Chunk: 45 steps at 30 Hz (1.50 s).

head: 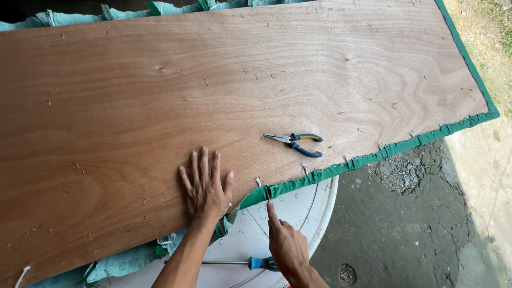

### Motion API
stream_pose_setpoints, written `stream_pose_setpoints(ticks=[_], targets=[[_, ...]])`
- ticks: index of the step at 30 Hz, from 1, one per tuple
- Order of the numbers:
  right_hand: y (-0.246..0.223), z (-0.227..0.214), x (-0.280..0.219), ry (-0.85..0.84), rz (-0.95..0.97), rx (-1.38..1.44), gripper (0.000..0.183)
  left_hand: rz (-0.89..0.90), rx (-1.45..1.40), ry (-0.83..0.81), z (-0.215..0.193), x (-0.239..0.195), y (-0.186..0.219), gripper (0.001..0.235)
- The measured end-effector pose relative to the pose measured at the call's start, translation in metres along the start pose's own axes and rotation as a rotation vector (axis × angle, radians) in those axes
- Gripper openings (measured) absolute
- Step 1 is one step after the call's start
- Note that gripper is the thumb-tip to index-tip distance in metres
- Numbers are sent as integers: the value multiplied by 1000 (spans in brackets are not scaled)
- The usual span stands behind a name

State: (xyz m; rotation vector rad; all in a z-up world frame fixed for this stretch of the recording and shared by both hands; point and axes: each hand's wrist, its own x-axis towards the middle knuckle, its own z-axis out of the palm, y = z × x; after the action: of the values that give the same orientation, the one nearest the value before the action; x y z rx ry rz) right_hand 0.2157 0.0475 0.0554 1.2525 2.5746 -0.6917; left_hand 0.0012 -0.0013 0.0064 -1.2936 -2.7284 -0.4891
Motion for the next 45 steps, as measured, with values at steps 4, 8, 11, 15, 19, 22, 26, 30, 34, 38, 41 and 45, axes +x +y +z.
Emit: stream_pose_setpoints(ticks=[4, 8, 11, 15, 19, 22, 26, 30, 34, 38, 41, 45], targets=[[13, 15, -5, 242, -111, 225, 55, -10, -21, -22, -2, -5, -2, 69], [18, 7, -3, 6, 62, 106, 60, -27, -51, -3, -4, -3, 1, 68], [16, 10, -2, 30, 49, 157, 56, -24, -49, 2, -3, -1, -1, 69], [22, 25, 6, 222, -110, 226, 59, -19, -31, 0, 0, 0, -1, 67], [34, 42, 5, 226, -131, 230, 60, -5, -63, 48, 2, -4, -1, 63], [34, 44, -3, 178, 69, 517, 58, 65, -126, 96, -7, -2, -1, 54], [48, 18, -12, 165, 179, 587, 39, 97, -171, -324, -23, -20, 22, 49], [61, -21, -2, 164, 144, 512, 40, 57, -200, -360, -19, -31, 64, 48], [58, -45, 1, 7, 173, 417, 41, 85, -281, -326, -8, -24, 74, 35], [50, -51, -6, -47, 199, 407, 41, 159, -325, -497, -14, -24, 65, 25], [48, -52, -7, -31, 232, 403, 42, 223, -367, -529, -26, -29, 59, 28], [53, -59, -1, -49, 256, 334, 42, 246, -457, -511, -31, -41, 64, 28]])
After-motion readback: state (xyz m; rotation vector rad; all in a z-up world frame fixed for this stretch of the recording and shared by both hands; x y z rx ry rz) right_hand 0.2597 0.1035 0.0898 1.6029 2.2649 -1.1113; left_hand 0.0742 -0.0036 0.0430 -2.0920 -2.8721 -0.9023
